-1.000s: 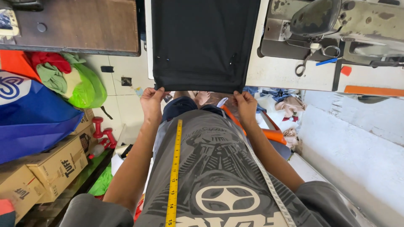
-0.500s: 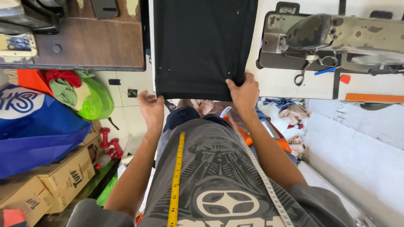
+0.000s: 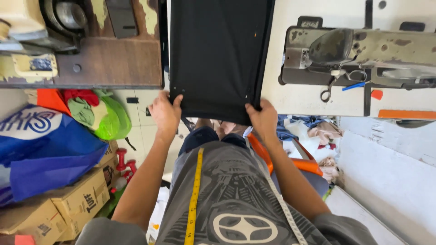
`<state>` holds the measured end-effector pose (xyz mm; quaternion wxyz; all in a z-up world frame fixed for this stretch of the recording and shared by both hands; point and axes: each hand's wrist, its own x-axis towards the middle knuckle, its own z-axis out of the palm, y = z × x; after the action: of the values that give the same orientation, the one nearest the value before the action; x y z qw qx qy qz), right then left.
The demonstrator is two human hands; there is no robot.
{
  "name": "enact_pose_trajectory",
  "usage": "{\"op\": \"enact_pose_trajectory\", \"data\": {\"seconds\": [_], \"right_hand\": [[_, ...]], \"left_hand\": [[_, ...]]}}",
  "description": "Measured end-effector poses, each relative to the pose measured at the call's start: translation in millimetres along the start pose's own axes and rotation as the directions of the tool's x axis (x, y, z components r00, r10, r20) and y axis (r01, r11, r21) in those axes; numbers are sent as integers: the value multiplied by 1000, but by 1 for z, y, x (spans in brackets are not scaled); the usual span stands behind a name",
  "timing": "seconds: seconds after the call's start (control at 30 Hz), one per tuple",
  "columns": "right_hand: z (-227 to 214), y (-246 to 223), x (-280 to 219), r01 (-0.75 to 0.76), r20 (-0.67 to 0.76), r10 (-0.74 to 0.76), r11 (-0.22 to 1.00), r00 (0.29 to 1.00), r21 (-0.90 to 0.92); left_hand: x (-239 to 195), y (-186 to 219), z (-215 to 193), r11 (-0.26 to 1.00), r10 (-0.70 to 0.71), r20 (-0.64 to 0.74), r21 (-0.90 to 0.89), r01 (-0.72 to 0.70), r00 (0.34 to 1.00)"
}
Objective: Measuring black fabric with a tape measure, marking it with chalk, and cutting it with scissors on a sewing factory workbench.
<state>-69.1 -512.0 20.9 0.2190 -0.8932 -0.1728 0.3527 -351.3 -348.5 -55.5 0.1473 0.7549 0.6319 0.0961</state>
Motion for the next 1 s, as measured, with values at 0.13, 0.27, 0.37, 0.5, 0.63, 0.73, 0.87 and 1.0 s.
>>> {"op": "enact_pose_trajectory", "data": {"seconds": [0.13, 0.27, 0.37, 0.5, 0.63, 0.73, 0.87, 1.0], "right_hand": [[7, 12, -16, -59, -4, 61, 978, 998, 199], [4, 45, -38, -221, 70, 211, 889, 975, 402], [39, 142, -30, -268, 184, 212, 887, 960, 377], [23, 136, -65, -77, 182, 19, 945, 983, 319], [37, 131, -74, -328, 183, 272, 787, 945, 522], [63, 141, -67, -394, 174, 381, 633, 908, 666], [94, 135, -58, -598, 177, 675, 464, 716, 654], [77, 84, -52, -741, 142, 817, 415, 559, 528]], "left_hand": [[-23, -14, 11, 989, 13, 20, 145, -16, 1000], [-70, -35, 15, 988, -32, 215, 156, -2, 976], [-99, -47, 14, 964, -106, 450, 264, -18, 887], [-56, 14, -42, 890, -217, 770, 408, -202, 600], [61, 99, -69, 864, -5, 923, 197, -464, 384], [188, 177, -54, 731, 654, 503, -227, -644, 565], [362, 257, 26, 402, 894, -129, -192, -895, 429], [400, 276, 38, 401, 912, 134, -94, -911, 388]]}}
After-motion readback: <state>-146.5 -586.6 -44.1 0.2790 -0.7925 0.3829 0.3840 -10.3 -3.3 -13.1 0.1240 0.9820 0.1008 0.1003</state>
